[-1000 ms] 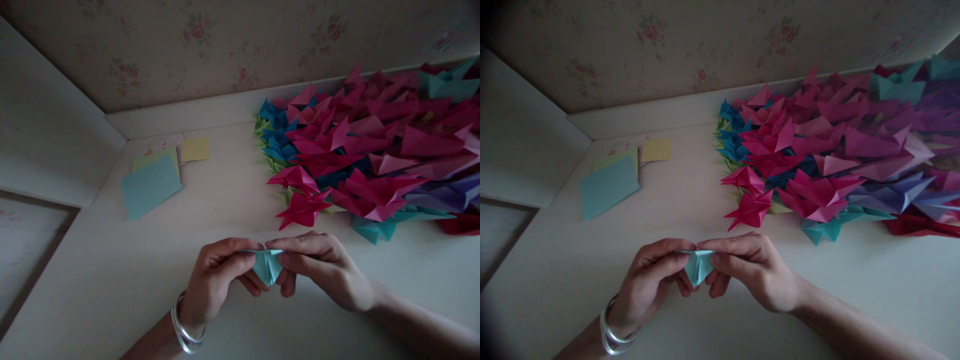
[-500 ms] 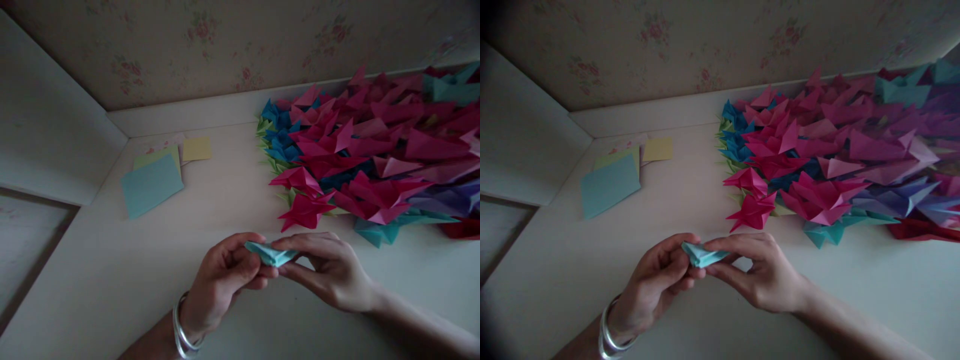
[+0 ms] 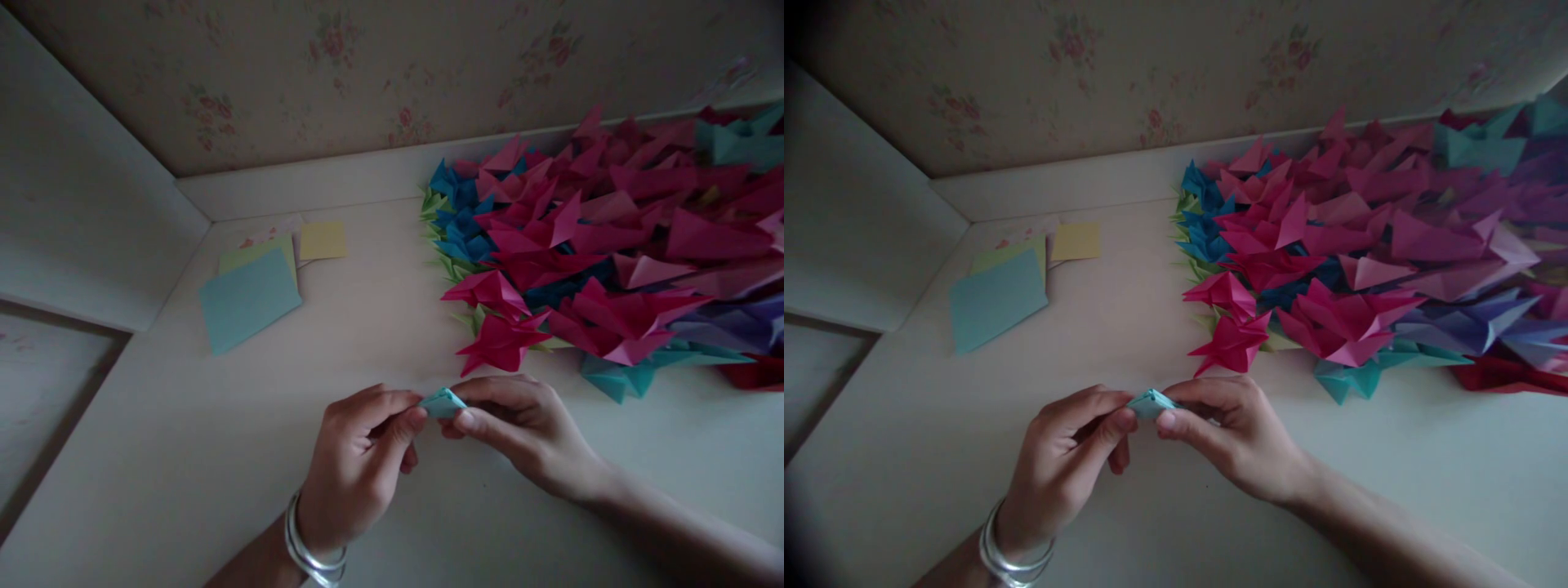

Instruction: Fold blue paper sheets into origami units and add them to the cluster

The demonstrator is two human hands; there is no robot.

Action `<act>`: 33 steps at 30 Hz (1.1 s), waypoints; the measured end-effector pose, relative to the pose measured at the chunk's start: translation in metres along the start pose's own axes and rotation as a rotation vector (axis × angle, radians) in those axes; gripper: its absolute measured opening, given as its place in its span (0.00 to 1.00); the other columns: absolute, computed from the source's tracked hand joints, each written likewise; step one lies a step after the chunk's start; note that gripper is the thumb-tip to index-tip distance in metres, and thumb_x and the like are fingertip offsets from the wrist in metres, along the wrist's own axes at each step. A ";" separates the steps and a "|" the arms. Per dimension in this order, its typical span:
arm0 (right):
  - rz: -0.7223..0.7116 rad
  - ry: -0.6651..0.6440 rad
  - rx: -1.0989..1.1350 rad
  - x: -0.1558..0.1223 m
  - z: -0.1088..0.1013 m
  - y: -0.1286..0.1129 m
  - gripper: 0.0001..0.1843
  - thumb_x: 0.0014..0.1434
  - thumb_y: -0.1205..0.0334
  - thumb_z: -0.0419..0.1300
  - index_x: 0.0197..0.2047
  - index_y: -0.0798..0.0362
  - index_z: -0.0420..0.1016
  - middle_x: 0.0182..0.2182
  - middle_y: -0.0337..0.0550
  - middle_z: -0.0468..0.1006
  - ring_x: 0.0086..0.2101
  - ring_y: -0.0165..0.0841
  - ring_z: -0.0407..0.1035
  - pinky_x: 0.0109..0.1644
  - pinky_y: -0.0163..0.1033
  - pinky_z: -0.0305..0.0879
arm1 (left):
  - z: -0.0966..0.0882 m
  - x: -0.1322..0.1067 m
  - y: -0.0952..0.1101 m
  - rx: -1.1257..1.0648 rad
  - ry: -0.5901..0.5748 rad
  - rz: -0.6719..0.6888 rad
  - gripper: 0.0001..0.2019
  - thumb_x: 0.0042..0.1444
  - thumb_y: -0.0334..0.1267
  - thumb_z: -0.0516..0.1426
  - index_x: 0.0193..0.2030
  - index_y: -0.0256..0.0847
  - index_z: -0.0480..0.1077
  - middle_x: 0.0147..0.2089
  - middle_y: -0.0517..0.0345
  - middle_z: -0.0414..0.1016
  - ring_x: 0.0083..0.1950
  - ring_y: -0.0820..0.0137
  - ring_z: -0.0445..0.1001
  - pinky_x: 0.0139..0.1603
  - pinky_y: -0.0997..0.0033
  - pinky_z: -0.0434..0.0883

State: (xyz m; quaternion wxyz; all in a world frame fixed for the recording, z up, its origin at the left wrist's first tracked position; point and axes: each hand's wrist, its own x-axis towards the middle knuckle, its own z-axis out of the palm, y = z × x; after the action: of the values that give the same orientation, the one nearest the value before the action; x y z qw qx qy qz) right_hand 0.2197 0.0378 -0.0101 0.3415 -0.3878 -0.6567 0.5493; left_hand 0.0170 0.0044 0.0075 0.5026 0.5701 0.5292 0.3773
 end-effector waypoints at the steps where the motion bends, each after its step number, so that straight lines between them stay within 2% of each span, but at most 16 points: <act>1: 0.006 0.001 0.010 0.000 0.001 0.000 0.12 0.64 0.56 0.63 0.38 0.55 0.84 0.28 0.45 0.84 0.28 0.34 0.77 0.30 0.34 0.72 | 0.000 0.000 0.001 -0.027 -0.014 -0.028 0.10 0.65 0.39 0.58 0.41 0.39 0.80 0.24 0.61 0.71 0.23 0.74 0.72 0.25 0.77 0.69; 4: 0.014 0.046 -0.022 0.000 0.003 -0.001 0.14 0.66 0.59 0.61 0.33 0.56 0.83 0.24 0.44 0.82 0.25 0.32 0.77 0.28 0.33 0.70 | 0.002 0.000 0.001 -0.100 -0.072 -0.142 0.12 0.65 0.43 0.57 0.43 0.38 0.79 0.25 0.60 0.73 0.23 0.74 0.71 0.25 0.76 0.69; 6: 0.010 0.060 -0.057 0.000 0.004 -0.001 0.13 0.65 0.61 0.62 0.31 0.56 0.82 0.23 0.43 0.82 0.25 0.31 0.76 0.28 0.32 0.69 | 0.004 0.000 0.001 -0.075 -0.096 -0.171 0.13 0.65 0.46 0.56 0.46 0.39 0.77 0.26 0.60 0.73 0.24 0.73 0.70 0.25 0.76 0.68; 8: 0.007 0.053 -0.089 -0.001 0.006 -0.001 0.13 0.65 0.62 0.62 0.31 0.56 0.82 0.23 0.43 0.82 0.24 0.31 0.76 0.27 0.31 0.69 | 0.007 0.000 -0.001 -0.006 -0.100 -0.146 0.14 0.66 0.47 0.56 0.46 0.40 0.75 0.26 0.61 0.71 0.25 0.73 0.69 0.24 0.77 0.66; 11: 0.020 0.024 -0.120 -0.004 0.008 -0.003 0.14 0.65 0.61 0.61 0.30 0.56 0.82 0.22 0.42 0.81 0.23 0.30 0.74 0.25 0.31 0.67 | 0.010 -0.002 -0.005 0.079 -0.109 -0.070 0.14 0.68 0.46 0.53 0.38 0.40 0.75 0.24 0.64 0.66 0.22 0.76 0.67 0.23 0.77 0.64; 15: 0.054 -0.017 -0.066 -0.007 0.010 -0.006 0.16 0.66 0.60 0.59 0.29 0.57 0.81 0.21 0.42 0.81 0.22 0.29 0.74 0.25 0.30 0.66 | 0.012 -0.004 -0.007 0.055 -0.109 0.008 0.16 0.69 0.42 0.51 0.32 0.40 0.73 0.20 0.67 0.64 0.19 0.78 0.66 0.22 0.80 0.63; 20: 0.058 0.006 -0.027 -0.005 0.009 -0.008 0.17 0.66 0.59 0.59 0.30 0.58 0.81 0.21 0.42 0.80 0.23 0.29 0.74 0.27 0.30 0.67 | 0.010 -0.003 -0.006 0.026 -0.128 -0.040 0.17 0.69 0.43 0.53 0.31 0.40 0.73 0.21 0.66 0.67 0.17 0.79 0.70 0.19 0.82 0.65; 24: 0.057 0.048 -0.024 -0.001 0.006 -0.007 0.17 0.67 0.58 0.59 0.29 0.56 0.81 0.22 0.42 0.81 0.24 0.30 0.75 0.28 0.31 0.67 | 0.006 -0.003 -0.006 -0.069 -0.126 -0.126 0.17 0.69 0.46 0.50 0.35 0.40 0.73 0.24 0.64 0.69 0.17 0.78 0.70 0.17 0.82 0.64; 26: 0.064 0.056 -0.016 0.000 0.005 -0.006 0.17 0.66 0.57 0.60 0.29 0.56 0.81 0.22 0.42 0.81 0.24 0.30 0.75 0.28 0.31 0.67 | 0.005 -0.004 -0.007 -0.013 -0.109 -0.082 0.16 0.70 0.45 0.50 0.36 0.39 0.73 0.23 0.64 0.69 0.17 0.78 0.70 0.17 0.81 0.63; 30: 0.098 0.029 0.021 -0.001 0.004 -0.007 0.18 0.66 0.56 0.60 0.29 0.56 0.81 0.22 0.42 0.81 0.23 0.30 0.74 0.27 0.31 0.67 | 0.005 -0.006 -0.009 0.285 0.002 0.164 0.12 0.69 0.37 0.51 0.38 0.39 0.73 0.20 0.67 0.63 0.19 0.77 0.64 0.21 0.78 0.60; 33: 0.117 0.017 0.035 -0.001 0.004 -0.007 0.20 0.67 0.55 0.59 0.26 0.56 0.80 0.21 0.42 0.80 0.24 0.30 0.74 0.28 0.32 0.67 | 0.006 -0.006 -0.009 0.336 0.021 0.176 0.13 0.70 0.37 0.50 0.36 0.40 0.71 0.20 0.68 0.59 0.20 0.77 0.61 0.23 0.76 0.58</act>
State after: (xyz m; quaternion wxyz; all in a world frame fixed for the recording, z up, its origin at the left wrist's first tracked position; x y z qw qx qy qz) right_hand 0.2159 0.0342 -0.0039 0.3211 -0.4241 -0.6201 0.5766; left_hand 0.0203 -0.0031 -0.0017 0.3600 0.6861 0.5379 0.3321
